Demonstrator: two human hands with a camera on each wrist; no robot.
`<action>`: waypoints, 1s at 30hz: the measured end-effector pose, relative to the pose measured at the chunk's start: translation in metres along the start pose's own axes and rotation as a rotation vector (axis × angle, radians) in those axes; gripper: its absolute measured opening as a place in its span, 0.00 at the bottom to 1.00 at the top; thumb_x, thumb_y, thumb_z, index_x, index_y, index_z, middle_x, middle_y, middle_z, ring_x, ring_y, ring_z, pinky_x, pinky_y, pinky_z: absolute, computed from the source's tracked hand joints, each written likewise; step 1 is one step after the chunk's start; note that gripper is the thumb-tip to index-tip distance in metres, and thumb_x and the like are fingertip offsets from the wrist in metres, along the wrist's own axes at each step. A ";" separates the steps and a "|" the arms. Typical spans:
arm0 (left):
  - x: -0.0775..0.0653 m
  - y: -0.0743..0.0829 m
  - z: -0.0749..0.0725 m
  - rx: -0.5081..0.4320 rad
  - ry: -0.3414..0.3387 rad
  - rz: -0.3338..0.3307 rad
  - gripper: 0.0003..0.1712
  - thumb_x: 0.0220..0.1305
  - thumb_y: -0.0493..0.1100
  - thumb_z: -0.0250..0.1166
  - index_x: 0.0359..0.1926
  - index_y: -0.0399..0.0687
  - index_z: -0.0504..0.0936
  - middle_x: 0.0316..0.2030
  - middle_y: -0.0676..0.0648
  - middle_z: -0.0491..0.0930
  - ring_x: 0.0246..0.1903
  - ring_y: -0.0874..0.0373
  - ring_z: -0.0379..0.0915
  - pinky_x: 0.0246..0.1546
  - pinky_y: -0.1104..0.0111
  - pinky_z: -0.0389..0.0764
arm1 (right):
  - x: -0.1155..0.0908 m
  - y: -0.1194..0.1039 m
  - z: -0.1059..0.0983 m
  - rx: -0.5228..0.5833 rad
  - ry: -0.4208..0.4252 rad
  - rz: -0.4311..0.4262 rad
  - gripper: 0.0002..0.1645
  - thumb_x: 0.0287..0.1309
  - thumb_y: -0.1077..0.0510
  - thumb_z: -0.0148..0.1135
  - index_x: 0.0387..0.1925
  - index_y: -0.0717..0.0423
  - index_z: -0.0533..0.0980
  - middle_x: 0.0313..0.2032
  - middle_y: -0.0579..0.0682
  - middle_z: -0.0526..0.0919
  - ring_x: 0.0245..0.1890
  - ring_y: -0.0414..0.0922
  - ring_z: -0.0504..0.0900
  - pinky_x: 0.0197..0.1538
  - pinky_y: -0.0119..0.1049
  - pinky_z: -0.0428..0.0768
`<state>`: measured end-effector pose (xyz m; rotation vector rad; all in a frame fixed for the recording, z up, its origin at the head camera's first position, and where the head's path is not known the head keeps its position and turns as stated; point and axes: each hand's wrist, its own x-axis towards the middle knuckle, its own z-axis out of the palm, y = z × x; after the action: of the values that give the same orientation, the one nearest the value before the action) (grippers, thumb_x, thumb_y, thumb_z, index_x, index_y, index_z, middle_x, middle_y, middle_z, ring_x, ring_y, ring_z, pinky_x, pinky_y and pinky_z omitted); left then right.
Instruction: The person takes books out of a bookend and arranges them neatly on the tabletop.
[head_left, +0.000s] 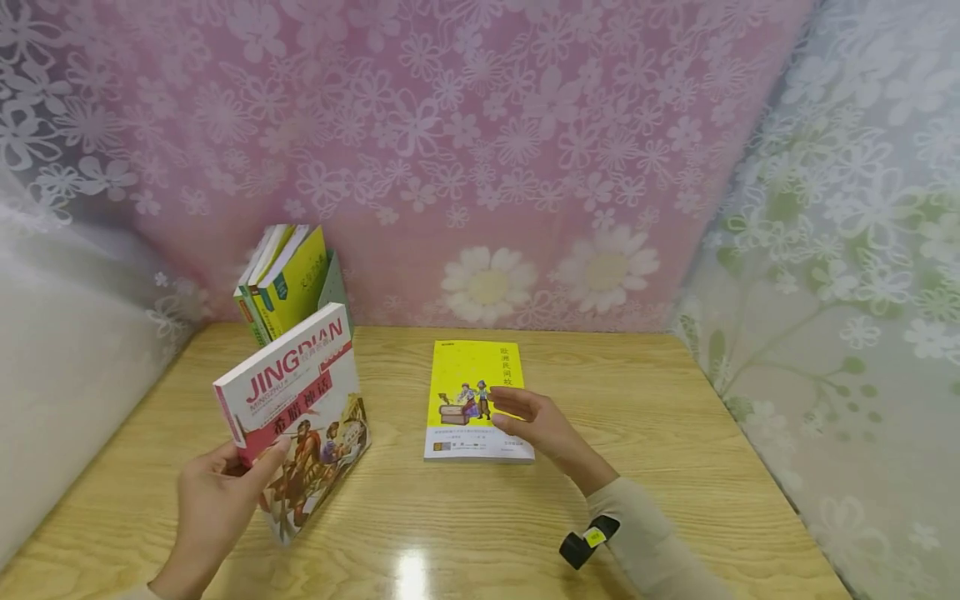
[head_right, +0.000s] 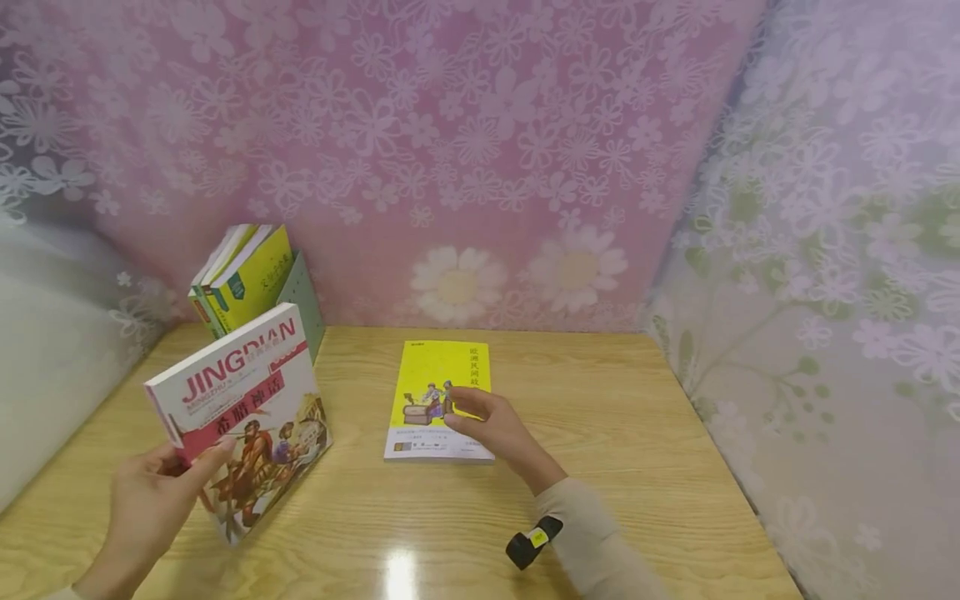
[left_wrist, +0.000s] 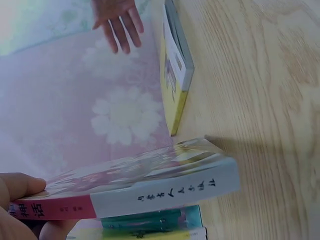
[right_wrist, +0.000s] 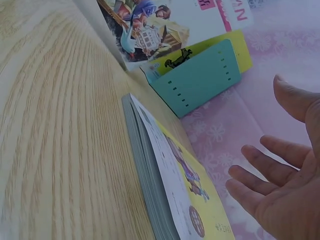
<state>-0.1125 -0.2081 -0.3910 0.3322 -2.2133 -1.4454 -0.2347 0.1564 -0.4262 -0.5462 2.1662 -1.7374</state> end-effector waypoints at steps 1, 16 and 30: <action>-0.002 0.002 0.001 -0.002 -0.012 -0.008 0.13 0.56 0.38 0.72 0.38 0.30 0.85 0.15 0.59 0.80 0.06 0.59 0.68 0.08 0.72 0.70 | 0.001 0.000 0.002 0.001 -0.007 -0.001 0.35 0.63 0.54 0.62 0.68 0.61 0.63 0.66 0.64 0.65 0.67 0.61 0.63 0.62 0.50 0.72; -0.009 0.022 0.032 -0.151 -0.273 0.255 0.12 0.54 0.30 0.70 0.41 0.33 0.86 0.29 0.42 0.86 0.12 0.65 0.70 0.09 0.72 0.72 | 0.008 -0.001 0.023 0.043 -0.071 -0.065 0.36 0.63 0.54 0.62 0.68 0.62 0.62 0.67 0.61 0.65 0.68 0.58 0.62 0.64 0.45 0.71; -0.001 0.024 0.055 -0.328 -0.581 0.341 0.15 0.58 0.31 0.67 0.48 0.31 0.83 0.42 0.43 0.85 0.20 0.67 0.72 0.18 0.71 0.77 | 0.003 0.003 0.027 0.130 -0.166 -0.083 0.36 0.62 0.54 0.64 0.69 0.51 0.62 0.62 0.55 0.73 0.60 0.52 0.73 0.58 0.47 0.76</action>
<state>-0.1388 -0.1540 -0.3876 -0.6188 -2.2314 -1.8202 -0.2247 0.1323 -0.4349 -0.7277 1.9280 -1.7917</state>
